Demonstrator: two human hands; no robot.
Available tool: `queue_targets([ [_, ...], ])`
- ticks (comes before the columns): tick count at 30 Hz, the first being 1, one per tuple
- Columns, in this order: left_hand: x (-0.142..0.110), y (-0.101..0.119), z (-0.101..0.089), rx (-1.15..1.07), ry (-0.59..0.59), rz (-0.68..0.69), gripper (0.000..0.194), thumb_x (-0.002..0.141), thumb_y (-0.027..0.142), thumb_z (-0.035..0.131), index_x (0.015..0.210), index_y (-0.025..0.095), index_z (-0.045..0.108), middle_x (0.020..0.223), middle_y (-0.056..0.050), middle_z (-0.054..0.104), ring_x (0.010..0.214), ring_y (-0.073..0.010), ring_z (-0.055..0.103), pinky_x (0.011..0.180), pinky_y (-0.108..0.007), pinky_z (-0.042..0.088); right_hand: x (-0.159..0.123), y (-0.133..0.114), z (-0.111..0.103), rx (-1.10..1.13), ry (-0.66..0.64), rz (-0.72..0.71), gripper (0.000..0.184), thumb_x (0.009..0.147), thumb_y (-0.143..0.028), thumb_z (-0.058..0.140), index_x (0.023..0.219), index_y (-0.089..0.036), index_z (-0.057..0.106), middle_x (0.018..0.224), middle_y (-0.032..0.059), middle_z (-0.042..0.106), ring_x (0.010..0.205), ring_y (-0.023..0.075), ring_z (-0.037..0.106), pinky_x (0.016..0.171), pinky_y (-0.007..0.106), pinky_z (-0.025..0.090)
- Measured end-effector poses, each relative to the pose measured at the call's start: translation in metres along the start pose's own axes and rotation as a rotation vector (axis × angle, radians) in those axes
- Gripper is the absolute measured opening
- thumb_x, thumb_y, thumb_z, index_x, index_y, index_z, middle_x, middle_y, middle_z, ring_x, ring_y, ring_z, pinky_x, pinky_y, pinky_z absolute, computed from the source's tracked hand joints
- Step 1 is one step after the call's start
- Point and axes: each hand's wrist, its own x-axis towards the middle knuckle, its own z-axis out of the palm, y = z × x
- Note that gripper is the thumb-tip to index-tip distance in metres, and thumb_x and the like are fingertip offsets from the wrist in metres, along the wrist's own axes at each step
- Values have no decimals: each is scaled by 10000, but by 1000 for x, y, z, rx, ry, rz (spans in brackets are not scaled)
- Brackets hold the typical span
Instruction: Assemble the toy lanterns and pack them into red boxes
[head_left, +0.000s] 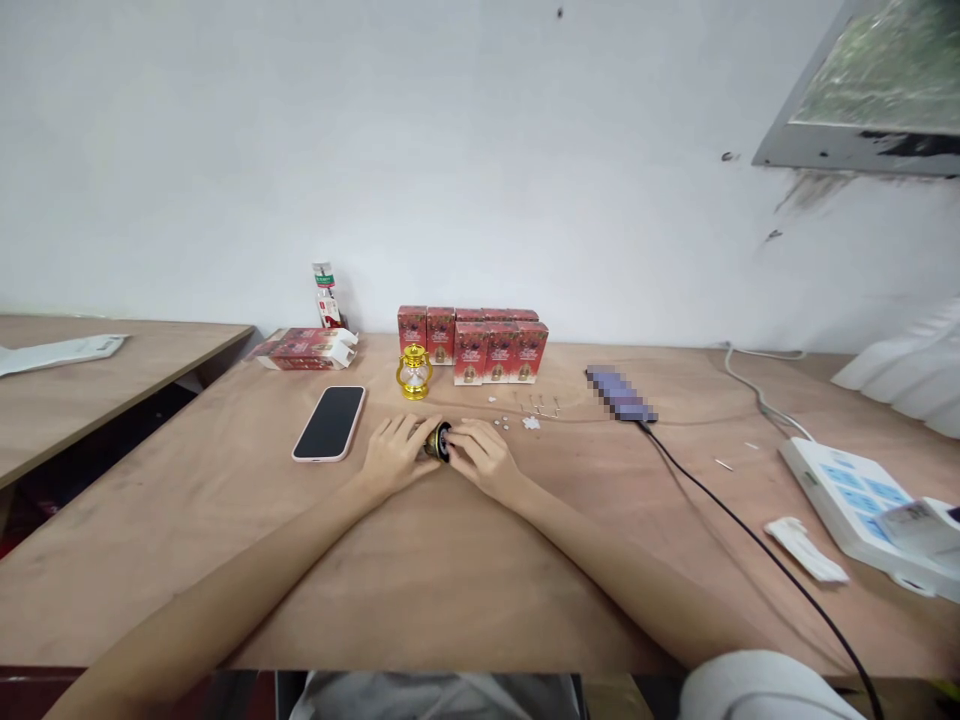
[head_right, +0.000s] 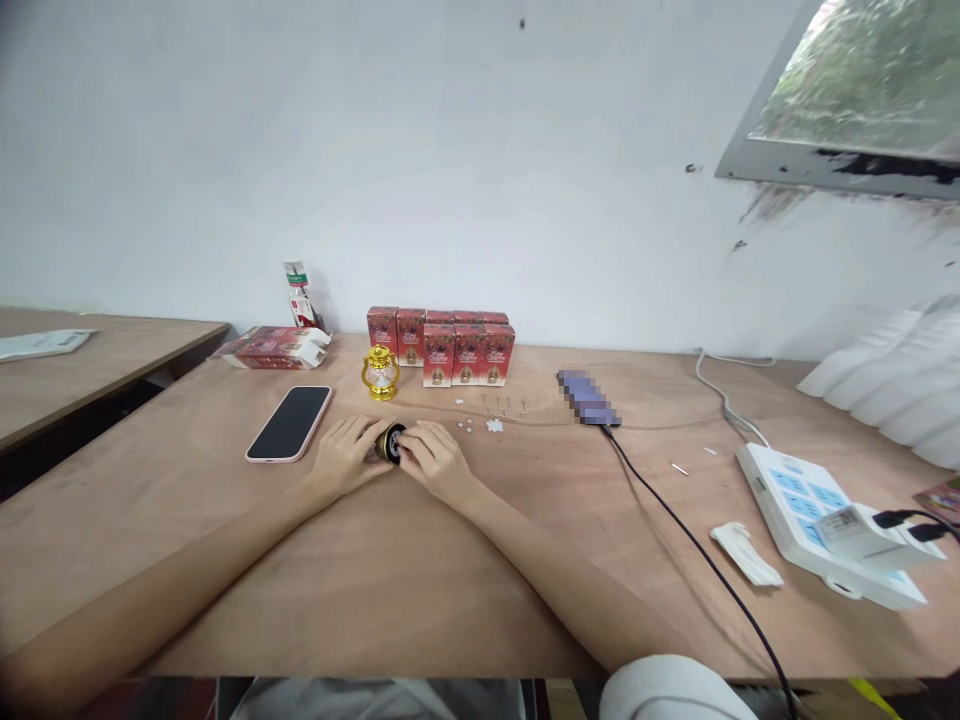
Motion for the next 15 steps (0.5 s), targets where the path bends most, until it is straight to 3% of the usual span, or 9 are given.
queue_targets([
  [7,0,0,1,-29,87,11,388,877,475,474,1037,131,555,861,-104,659,778,-233,621,670,-335,466,3,-1,-5,-34,-12,-17,149,898,-142,494,832,-199,616,808,63,689,750,162,638,680,320,511],
  [11,1,0,1,4,61,-8,370,889,504,437,922,154,550,835,-98,658,749,-231,619,647,-337,472,1,-2,-3,-35,-61,58,142,916,-176,458,843,-195,579,842,79,666,777,169,632,706,324,508],
  [15,2,0,1,-8,59,-42,331,855,459,517,985,156,549,873,-90,661,801,-231,635,688,-328,482,-3,-1,5,52,-4,160,114,925,-189,402,916,-204,514,913,94,646,858,178,636,759,332,527],
])
